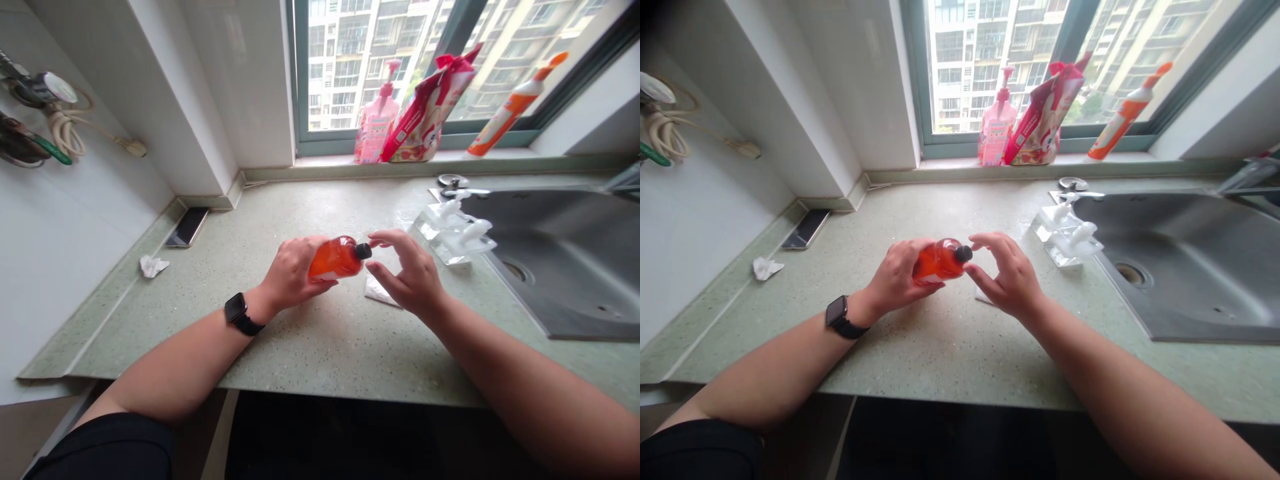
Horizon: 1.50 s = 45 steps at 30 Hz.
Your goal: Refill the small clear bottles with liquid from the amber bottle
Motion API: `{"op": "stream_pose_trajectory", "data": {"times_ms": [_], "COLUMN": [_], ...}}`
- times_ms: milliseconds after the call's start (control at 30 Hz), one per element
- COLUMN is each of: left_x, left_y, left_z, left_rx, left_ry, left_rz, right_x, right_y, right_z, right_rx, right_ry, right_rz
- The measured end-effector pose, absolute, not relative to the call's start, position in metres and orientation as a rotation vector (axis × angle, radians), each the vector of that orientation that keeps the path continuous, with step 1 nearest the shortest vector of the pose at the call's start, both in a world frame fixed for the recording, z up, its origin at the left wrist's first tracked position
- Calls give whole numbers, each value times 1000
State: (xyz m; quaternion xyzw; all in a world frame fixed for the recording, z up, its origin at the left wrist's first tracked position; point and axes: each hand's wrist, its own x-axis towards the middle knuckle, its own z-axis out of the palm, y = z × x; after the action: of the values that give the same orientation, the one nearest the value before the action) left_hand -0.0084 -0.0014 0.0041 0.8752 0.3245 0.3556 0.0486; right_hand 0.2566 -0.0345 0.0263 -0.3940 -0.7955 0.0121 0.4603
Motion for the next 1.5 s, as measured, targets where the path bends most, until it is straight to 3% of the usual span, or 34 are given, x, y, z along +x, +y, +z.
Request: {"op": "stream_pose_trajectory", "data": {"times_ms": [600, 1300, 1500], "left_x": [-8, -9, -9], "left_y": [-1, 0, 0], "left_z": [6, 6, 6], "left_rx": [2753, 2794, 2804], "left_ry": [1028, 1071, 1089], "left_rz": [1067, 1036, 1050], "right_x": [257, 271, 266], "right_y": [-29, -19, -25], "right_z": [25, 21, 26], "right_rx": [-801, -1134, -1005], "right_ry": [-2074, -2085, -2100], "right_rz": [-128, 24, 84]}}
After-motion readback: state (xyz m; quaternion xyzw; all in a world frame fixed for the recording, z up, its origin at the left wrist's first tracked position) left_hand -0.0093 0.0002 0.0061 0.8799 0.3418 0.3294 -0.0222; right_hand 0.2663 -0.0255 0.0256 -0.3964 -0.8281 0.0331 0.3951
